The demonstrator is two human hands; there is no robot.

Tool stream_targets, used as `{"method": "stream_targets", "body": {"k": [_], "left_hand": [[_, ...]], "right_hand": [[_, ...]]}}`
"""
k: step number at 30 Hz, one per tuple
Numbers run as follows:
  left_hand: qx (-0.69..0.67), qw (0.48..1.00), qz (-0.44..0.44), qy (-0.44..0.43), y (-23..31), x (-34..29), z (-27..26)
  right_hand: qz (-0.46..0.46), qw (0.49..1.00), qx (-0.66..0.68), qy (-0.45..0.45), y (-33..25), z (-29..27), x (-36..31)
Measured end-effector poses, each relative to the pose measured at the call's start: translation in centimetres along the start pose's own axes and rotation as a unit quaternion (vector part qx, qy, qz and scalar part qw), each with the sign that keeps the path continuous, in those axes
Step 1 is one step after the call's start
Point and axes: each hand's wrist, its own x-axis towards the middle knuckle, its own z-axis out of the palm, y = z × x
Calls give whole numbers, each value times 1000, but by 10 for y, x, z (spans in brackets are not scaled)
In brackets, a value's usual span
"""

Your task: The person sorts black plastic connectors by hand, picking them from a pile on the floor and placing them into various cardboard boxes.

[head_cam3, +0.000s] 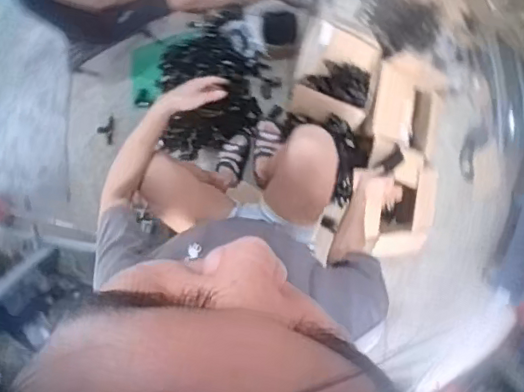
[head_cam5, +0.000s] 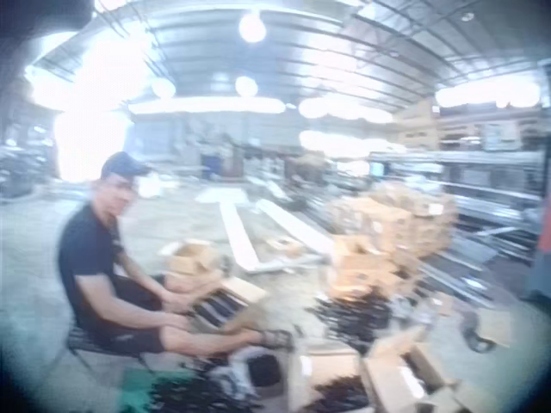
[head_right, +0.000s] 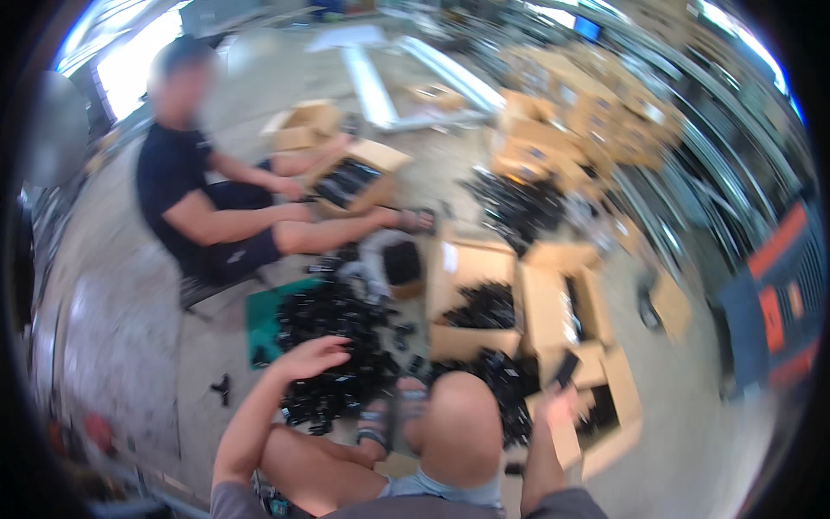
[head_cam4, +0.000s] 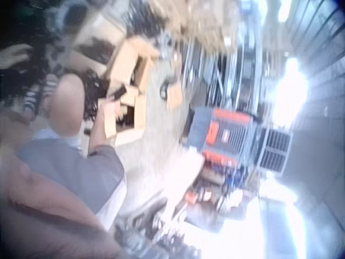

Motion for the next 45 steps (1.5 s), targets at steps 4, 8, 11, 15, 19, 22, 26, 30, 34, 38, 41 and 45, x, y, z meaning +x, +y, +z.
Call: {"method": "stream_targets", "body": {"k": [4,8,11,15,19,22,26,30,34,38,41,45], "left_hand": [[203,978,-17,-45,-3,21,10],[272,958,-66,-60,-10,-16,3],[267,963,-43,-15,18,-3,9],[245,967,-10,68,11,-18,13],[175,970,18,168,33,-35,11],[126,953,43,273,43,-56,10],[157,939,30,304,69,-98,3],[235,929,13,286,82,-110,-18],[227,930,-25,289,73,-93,-20],[239,959,-29,150,37,-66,-12],[300,944,-123,52,5,-31,-19],[335,901,-238,141,-3,21,-38]], "right_hand": [[-57,998,-28,4,2,22,-20],[-111,992,26,-55,-73,22,-50],[-235,952,197,-11,-110,17,-9],[-261,915,296,-82,-206,-37,-19],[-354,847,391,-59,-258,-45,-31],[-340,823,420,-177,-293,-44,-52],[-313,815,403,-276,-337,-58,-89],[-374,801,403,-237,-401,-43,-111],[-405,785,369,-289,-455,-41,-141],[-470,692,355,-419,-444,-20,-204],[-634,615,94,-460,-424,20,-214],[-677,560,-90,-469,-415,77,-187]]}}
